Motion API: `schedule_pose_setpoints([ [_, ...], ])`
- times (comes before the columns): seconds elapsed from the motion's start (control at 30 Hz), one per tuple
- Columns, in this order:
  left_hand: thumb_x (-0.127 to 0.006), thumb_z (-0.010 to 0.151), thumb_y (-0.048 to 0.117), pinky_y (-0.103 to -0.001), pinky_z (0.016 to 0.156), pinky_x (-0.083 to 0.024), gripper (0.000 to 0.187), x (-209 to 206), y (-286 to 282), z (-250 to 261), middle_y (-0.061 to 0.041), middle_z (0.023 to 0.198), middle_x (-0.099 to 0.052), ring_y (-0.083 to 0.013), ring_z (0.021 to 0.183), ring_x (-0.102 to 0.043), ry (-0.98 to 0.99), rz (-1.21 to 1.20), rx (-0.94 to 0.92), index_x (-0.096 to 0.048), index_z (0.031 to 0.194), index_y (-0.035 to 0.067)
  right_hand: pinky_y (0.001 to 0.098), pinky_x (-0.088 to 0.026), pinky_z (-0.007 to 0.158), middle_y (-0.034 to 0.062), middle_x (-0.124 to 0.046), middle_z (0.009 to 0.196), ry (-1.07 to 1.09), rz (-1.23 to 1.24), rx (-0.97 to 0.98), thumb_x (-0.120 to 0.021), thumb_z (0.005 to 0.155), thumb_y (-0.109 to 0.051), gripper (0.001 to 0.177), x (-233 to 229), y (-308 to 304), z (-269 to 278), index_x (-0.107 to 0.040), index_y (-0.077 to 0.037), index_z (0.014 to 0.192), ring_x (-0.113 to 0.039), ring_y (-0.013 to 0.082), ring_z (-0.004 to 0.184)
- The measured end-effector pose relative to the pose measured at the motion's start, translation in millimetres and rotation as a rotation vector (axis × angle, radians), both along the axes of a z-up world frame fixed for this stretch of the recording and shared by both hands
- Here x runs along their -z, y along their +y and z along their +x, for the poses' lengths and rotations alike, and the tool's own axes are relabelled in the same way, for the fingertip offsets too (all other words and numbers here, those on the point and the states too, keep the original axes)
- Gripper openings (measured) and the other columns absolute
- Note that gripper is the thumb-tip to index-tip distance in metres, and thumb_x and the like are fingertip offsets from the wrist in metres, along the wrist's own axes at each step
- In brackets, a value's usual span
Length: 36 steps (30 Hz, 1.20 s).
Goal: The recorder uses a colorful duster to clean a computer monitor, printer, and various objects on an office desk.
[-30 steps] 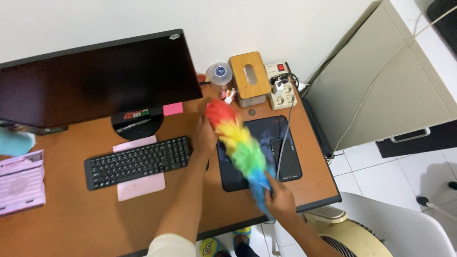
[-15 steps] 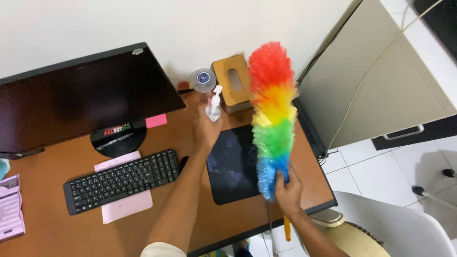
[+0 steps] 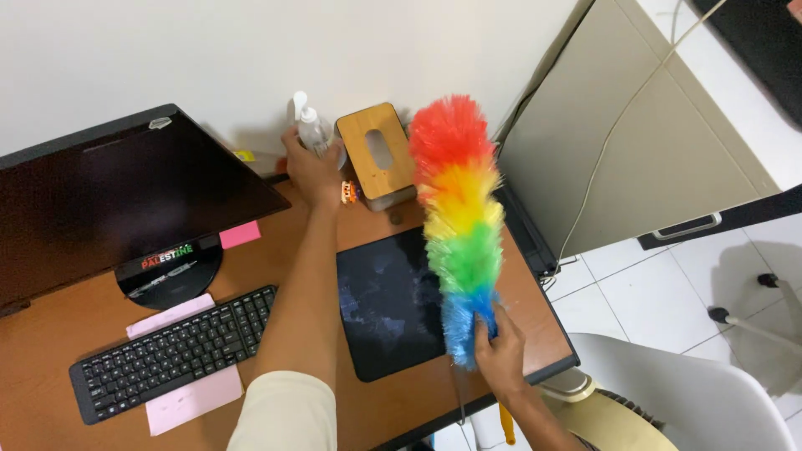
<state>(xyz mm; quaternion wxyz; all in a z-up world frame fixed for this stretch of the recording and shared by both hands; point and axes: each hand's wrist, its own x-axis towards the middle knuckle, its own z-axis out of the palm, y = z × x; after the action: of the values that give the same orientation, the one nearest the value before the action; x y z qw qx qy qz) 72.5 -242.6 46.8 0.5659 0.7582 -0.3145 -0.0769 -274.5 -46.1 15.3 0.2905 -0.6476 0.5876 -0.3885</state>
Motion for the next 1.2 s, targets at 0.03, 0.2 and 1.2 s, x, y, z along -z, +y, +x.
schedule_pose_setpoints([
  [0.03, -0.090, 0.075, 0.017, -0.046, 0.096, -0.050, 0.071, -6.0, -2.3, 1.4, -0.023, 0.120, -0.070, -0.0411, 0.114, -0.066, 0.036, 0.011, 0.002, -0.050, 0.132, 0.006, 0.0351, -0.051, 0.057, 0.0164, -0.070, 0.076, 0.022, 0.023, 0.010, -0.064, 0.093, -0.011, 0.024, -0.4, -1.6, 2.4, -0.069, -0.001, 0.115, -0.064, 0.0216, 0.059],
  [0.2, -0.084, 0.080, 0.020, -0.050, 0.102, -0.044, 0.073, 38.0, 27.6, -10.1, -0.030, 0.131, -0.058, -0.0472, 0.121, -0.056, -0.160, -0.022, 0.022, -0.045, 0.137, -0.003, 0.0360, -0.051, 0.056, 0.0175, -0.069, 0.075, 0.021, 0.154, 0.065, -0.064, 0.094, -0.012, 0.028, -1.8, 18.7, 6.9, -0.068, -0.002, 0.120, -0.064, 0.0207, 0.059],
  [1.2, -0.094, 0.070, 0.009, -0.040, 0.086, -0.055, 0.054, 142.2, 41.6, 4.9, -0.017, 0.112, -0.068, -0.0312, 0.099, -0.068, -0.117, 0.053, 0.136, -0.067, 0.117, 0.002, 0.0351, -0.052, 0.057, 0.0160, -0.071, 0.076, 0.006, 0.059, -0.003, -0.065, 0.092, -0.010, 0.022, 4.0, 19.2, 11.5, -0.069, -0.001, 0.112, -0.065, 0.0180, 0.060],
])
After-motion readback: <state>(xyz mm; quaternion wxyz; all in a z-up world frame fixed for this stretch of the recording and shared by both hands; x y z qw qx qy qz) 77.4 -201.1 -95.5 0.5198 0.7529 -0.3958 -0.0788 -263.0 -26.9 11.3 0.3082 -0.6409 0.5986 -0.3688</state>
